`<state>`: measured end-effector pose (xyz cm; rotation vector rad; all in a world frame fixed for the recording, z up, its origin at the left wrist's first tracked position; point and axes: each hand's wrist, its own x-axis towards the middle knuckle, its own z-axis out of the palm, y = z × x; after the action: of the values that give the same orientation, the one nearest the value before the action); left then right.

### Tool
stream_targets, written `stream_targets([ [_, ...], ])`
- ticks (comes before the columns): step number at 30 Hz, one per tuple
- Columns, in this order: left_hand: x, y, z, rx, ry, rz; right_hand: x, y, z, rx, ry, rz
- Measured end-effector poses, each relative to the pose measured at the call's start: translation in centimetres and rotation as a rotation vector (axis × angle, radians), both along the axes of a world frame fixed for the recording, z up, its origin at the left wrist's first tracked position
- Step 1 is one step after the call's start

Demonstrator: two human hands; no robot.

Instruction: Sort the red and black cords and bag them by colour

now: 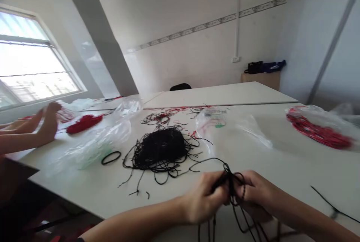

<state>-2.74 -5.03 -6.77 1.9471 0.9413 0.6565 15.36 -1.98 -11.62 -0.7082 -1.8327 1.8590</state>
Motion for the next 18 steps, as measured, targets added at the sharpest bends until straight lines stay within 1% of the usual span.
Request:
stream_targets([
  [3,0.0,0.6,0.2,-0.039,-0.065,-0.038,0.3,-0.3,2.2,-0.138,0.088,-0.007],
  [6,0.2,1.1,0.4,-0.072,-0.127,-0.059,0.3,-0.3,3.4,-0.184,0.145,-0.004],
  [10,0.4,1.3,0.4,-0.147,-0.223,-0.046,0.5,-0.2,3.6,-0.227,0.220,0.007],
  [14,0.4,1.2,0.6,-0.230,-0.296,-0.086,0.7,-0.4,4.0,-0.232,0.237,0.061],
  [16,0.5,1.0,0.7,-0.234,-0.328,-0.116,0.8,-0.5,4.2,-0.211,0.227,0.101],
  [18,0.4,0.9,0.9,-0.185,-0.310,-0.139,0.8,-0.6,4.3,-0.206,0.221,0.125],
])
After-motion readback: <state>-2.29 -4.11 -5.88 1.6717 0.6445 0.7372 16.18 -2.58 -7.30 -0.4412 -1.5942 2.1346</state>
